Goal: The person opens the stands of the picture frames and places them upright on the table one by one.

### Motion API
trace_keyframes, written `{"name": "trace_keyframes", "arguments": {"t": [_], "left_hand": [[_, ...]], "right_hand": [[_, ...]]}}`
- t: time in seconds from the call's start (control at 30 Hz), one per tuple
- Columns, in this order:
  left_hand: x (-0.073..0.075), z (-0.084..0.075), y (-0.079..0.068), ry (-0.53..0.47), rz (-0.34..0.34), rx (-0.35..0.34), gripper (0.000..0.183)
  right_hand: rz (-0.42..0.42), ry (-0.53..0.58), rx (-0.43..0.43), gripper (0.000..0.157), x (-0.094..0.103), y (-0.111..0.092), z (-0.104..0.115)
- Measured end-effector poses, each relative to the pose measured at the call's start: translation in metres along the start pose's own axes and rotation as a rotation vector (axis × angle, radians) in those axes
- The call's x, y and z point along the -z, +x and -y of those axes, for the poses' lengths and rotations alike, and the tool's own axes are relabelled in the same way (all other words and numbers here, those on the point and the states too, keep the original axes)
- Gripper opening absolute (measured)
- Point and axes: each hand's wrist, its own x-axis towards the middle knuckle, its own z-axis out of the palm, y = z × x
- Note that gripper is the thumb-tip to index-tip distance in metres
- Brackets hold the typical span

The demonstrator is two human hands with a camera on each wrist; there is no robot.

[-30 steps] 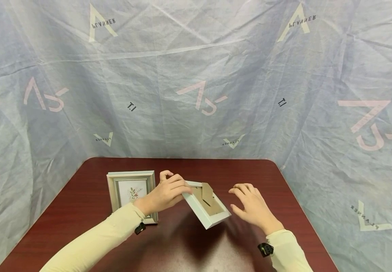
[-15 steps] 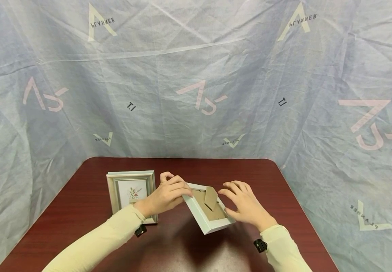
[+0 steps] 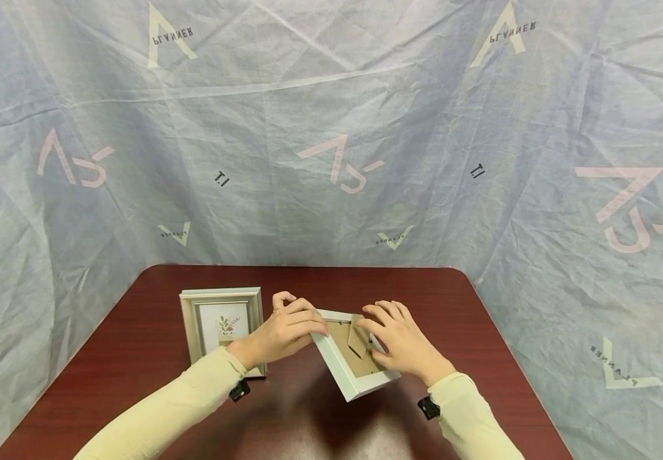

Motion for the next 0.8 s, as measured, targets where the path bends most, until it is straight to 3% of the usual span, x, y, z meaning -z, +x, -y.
{"name": "trace_keyframes", "arguments": {"t": [0.8], "left_hand": [[0.0002, -0.0015, 0.0005, 0.027, 0.003, -0.038, 0.025]], "right_hand": [[0.016, -0.012, 0.061, 0.051, 0.0000, 0.0095, 0.0076]]}}
